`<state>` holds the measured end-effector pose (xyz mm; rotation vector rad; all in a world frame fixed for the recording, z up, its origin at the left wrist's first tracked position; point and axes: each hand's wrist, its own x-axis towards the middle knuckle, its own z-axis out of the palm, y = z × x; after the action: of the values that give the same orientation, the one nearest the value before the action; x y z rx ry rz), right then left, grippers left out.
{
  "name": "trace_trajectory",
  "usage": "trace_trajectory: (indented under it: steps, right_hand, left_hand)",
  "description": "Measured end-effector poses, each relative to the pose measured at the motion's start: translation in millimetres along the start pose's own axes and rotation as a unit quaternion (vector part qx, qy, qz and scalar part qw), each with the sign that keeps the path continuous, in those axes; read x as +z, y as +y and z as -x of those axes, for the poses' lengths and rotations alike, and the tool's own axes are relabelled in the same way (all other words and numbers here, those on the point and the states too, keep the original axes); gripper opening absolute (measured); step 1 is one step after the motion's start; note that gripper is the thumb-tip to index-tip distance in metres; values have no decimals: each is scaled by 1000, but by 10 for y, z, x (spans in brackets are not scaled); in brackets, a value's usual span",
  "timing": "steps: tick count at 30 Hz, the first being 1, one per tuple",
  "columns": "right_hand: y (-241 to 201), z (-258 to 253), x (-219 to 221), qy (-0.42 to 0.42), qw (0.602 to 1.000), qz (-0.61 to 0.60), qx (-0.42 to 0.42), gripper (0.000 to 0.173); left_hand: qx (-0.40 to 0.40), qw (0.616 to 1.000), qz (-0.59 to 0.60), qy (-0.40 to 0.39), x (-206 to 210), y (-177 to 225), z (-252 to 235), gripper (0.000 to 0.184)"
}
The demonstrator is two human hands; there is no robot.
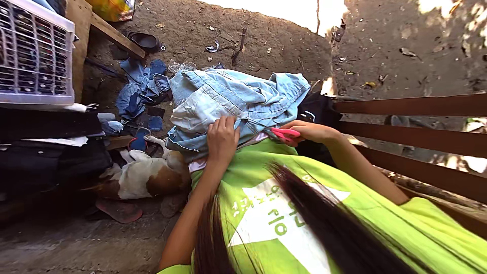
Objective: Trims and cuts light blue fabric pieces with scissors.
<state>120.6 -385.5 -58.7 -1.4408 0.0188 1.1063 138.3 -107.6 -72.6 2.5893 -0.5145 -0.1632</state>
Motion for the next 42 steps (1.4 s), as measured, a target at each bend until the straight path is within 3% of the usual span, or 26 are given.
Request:
trace_trajectory:
  steps: [6,15,24,42]
  right_hand:
    - [81,-24,-103,-35,999,-15,13,37]
    - [44,-292,-4,-82,995,-46,-20,34]
    - [35,-446,255,-39,996,-41,-68,36]
    - [132,-352,554,12,988,-92,-125,28]
  left_hand:
    - [-101,990,63,-80,-223,132,-94,18]
    - [-85,994,65,35,-245,227,120,16]
    - [-52,991,74,99,-136,220,214,13]
    - [-2,989,81,124,-75,208,285,9]
